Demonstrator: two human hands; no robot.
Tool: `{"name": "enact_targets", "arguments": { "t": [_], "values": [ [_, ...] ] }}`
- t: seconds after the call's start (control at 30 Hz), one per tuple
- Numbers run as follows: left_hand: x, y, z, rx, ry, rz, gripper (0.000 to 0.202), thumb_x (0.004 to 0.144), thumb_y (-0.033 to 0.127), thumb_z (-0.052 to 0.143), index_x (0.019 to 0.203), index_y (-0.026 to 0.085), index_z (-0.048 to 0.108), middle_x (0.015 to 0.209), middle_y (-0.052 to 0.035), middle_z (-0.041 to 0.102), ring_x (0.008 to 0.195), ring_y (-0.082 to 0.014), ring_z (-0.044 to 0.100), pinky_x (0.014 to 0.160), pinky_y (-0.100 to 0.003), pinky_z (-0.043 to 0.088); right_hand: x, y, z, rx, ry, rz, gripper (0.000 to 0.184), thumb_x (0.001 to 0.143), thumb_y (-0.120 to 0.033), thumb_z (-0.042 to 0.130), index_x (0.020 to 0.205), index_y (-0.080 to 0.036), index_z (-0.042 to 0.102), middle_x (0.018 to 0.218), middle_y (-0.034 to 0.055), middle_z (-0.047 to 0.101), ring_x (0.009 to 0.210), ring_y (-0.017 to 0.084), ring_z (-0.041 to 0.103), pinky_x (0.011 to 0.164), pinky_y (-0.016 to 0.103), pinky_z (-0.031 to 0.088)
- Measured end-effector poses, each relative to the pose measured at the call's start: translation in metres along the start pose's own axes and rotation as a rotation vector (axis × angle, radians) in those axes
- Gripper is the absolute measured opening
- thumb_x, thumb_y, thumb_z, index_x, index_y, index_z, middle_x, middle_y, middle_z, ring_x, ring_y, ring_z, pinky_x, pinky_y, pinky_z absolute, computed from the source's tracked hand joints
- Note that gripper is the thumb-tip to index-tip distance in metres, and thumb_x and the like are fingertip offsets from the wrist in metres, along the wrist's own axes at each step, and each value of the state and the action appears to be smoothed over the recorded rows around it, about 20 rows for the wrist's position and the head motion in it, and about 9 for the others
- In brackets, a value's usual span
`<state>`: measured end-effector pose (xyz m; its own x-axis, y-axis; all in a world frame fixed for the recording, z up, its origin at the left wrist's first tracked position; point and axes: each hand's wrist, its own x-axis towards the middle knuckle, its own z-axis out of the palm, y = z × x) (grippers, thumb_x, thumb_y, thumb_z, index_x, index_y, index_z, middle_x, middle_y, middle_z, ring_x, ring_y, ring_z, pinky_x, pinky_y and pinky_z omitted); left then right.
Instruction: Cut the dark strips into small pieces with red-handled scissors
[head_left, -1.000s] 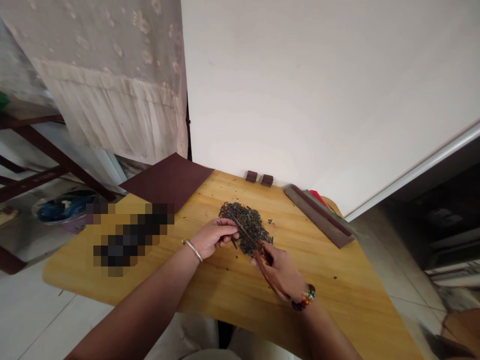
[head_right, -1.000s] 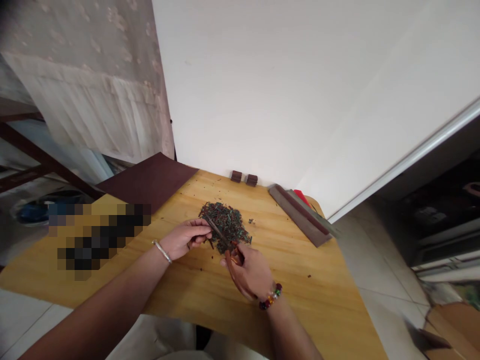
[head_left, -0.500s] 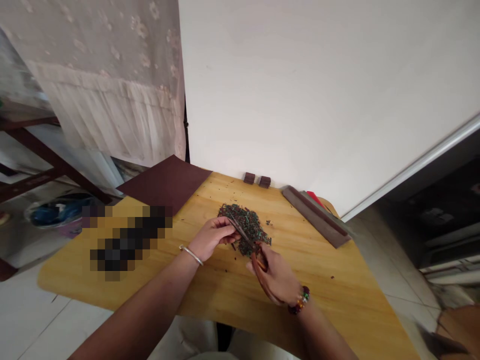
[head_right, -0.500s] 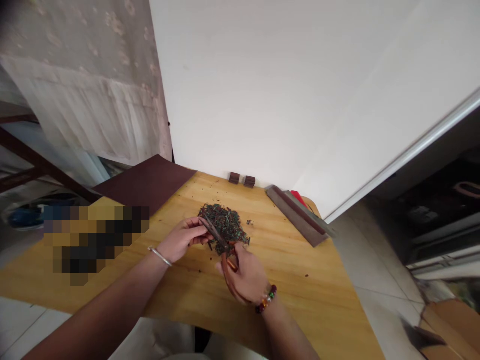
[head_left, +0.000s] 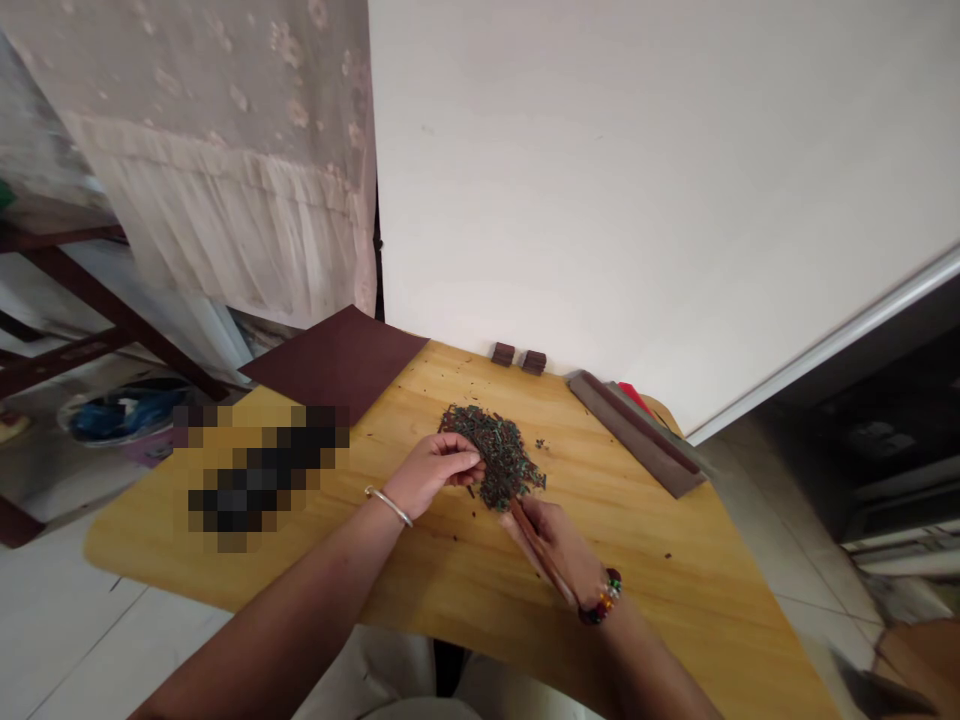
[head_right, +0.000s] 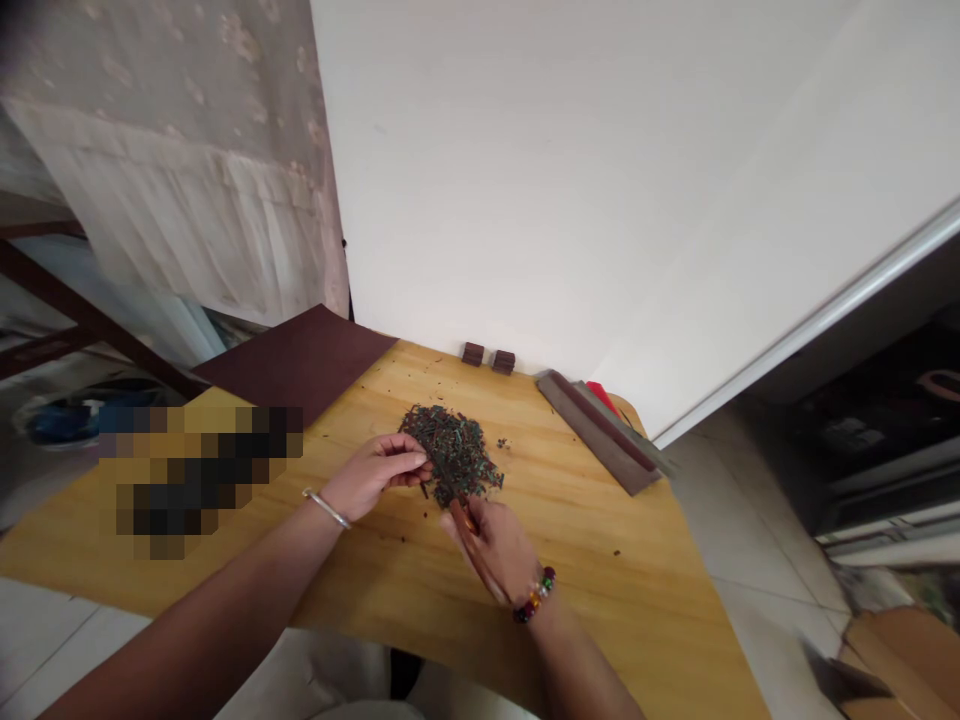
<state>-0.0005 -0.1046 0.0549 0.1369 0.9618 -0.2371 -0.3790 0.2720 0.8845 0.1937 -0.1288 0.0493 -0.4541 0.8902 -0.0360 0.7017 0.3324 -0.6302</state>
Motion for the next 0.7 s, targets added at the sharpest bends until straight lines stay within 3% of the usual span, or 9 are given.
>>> {"name": "enact_targets", "arguments": {
  "t": [0.17,0.33,0.57,0.7],
  "values": [
    [0.0018,-0.0005,-0.0014,0.014,0.021,0.004,0.019,0.055,0.025,0.075,0.062,0.014,0.061,0.062,-0.0035,0.066,0.058,-0.0119,0.061,0.059,-0.023,0.047,-0.0021,-0.0049,-0.0052,-0.094,0.064,0.027,0.024,0.083,-0.042,0.042,0.079,-0.020,0.048,0.068,0.0031,0.056,0.056,0.015,0.047,0.052,0.026,0.033],
    [0.0025,-0.0006,-0.0028,0.116,0.000,0.050,0.015,0.059,0.024,0.071,0.063,0.014,0.061,0.061,-0.0025,0.065,0.059,-0.0123,0.060,0.059,-0.024,0.045,-0.0026,-0.0046,-0.0083,-0.162,0.016,0.049,0.022,0.081,-0.036,0.049,0.092,-0.017,0.050,0.077,0.0047,0.061,0.060,0.014,0.051,0.054,0.023,0.032],
    [0.0033,-0.0005,-0.0055,0.286,-0.042,0.111,0.008,0.063,0.021,0.065,0.066,0.015,0.061,0.060,0.0001,0.063,0.057,-0.0111,0.057,0.058,-0.024,0.043,-0.0039,-0.0046,-0.0092,-0.156,0.001,0.061,0.019,0.078,-0.036,0.052,0.085,-0.018,0.049,0.074,0.0033,0.061,0.058,0.013,0.049,0.052,0.023,0.029],
    [0.0021,0.0016,-0.0068,0.340,-0.054,0.114,0.009,0.063,0.023,0.065,0.066,0.015,0.061,0.060,-0.0004,0.063,0.056,-0.0109,0.056,0.058,-0.024,0.043,-0.0042,-0.0034,-0.0070,-0.181,0.021,0.050,0.020,0.083,-0.038,0.046,0.078,-0.019,0.049,0.065,0.0010,0.059,0.052,0.012,0.047,0.049,0.023,0.026]
  ]
}}
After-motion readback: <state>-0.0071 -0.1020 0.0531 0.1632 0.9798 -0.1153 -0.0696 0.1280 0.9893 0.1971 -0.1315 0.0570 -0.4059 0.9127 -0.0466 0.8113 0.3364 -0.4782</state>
